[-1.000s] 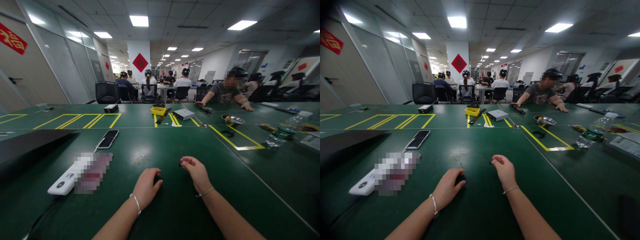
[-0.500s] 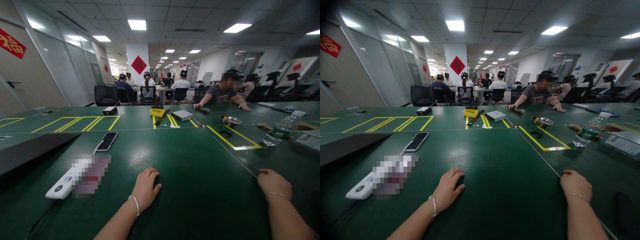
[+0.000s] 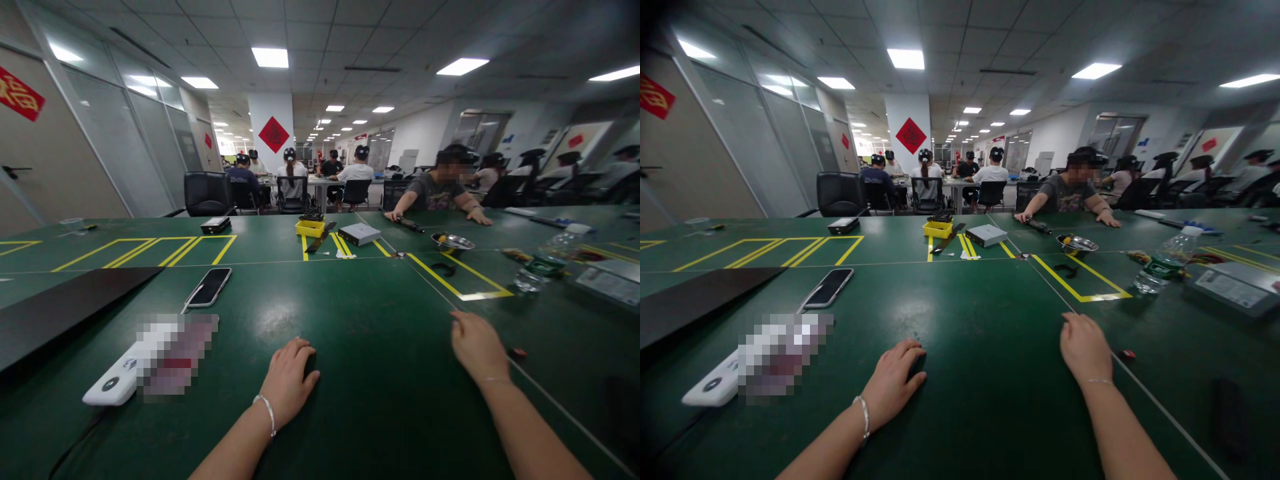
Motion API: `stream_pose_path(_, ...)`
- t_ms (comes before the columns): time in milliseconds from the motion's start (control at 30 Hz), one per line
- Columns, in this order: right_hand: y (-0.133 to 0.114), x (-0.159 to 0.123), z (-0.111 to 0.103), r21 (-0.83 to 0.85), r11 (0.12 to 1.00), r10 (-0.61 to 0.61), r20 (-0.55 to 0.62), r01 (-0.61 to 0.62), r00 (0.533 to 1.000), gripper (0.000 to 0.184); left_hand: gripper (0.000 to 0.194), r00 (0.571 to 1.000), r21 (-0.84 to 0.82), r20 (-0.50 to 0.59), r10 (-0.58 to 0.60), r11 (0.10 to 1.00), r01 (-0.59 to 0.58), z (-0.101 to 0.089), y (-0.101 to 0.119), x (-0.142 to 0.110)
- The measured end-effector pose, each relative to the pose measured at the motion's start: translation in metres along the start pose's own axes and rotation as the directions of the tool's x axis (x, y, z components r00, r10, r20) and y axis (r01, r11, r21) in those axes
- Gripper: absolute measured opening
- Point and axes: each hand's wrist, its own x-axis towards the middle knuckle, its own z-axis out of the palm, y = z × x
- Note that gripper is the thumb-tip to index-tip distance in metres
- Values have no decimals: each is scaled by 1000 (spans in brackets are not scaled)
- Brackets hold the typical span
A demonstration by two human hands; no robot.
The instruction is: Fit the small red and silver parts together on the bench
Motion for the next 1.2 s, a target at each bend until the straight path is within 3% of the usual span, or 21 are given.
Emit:
stream_pose_path(100,-71,-9,5,199,953,-256,127,228,958,38,32,1000,8,17,4,1000,-4,1,0,0)
stream_pose_path(200,-131,-31,4,414,846,-462,256,336,849,42,41,999,34,48,21,999,-22,4,0,-1)
stream_pose_path(300,-166,-52,0,567,726,-622,303,388,722,44,51,996,62,71,52,996,-57,7,2,-2)
stream_pose_path(367,-172,-56,-1,600,684,-674,303,414,674,41,52,994,76,93,63,995,-71,7,3,-2)
stream_pose_path(433,-163,-49,-1,549,718,-647,299,429,701,40,50,991,82,117,68,994,-78,6,3,-2)
stream_pose_path(533,-122,-25,1,314,876,-446,246,365,860,42,50,981,78,170,93,991,-107,1,1,-3)
stream_pose_path(600,-80,-10,0,118,966,-248,190,229,950,43,53,968,70,221,121,988,-139,-3,-1,-4)
stream_pose_path(667,-34,-2,-3,-43,998,-36,177,45,983,45,56,952,62,272,142,984,-165,-6,-4,-4)
stream_pose_path(733,9,0,-6,-150,975,194,200,-165,960,47,58,940,59,306,152,982,-178,-9,-5,-4)
stream_pose_path(800,41,-3,-9,-199,920,382,253,-339,889,49,58,937,60,314,153,982,-180,-10,-6,-3)
stream_pose_path(867,61,-6,-9,-203,878,479,323,-434,816,49,57,943,60,297,150,983,-175,-9,-6,-4)
stream_pose_path(967,71,-5,-5,-192,860,510,392,-474,766,48,53,961,65,244,131,986,-151,-7,-5,-4)
stream_pose_path(1200,73,-1,-1,-195,847,529,403,-495,747,41,40,985,84,142,98,990,-110,-1,-4,-1)
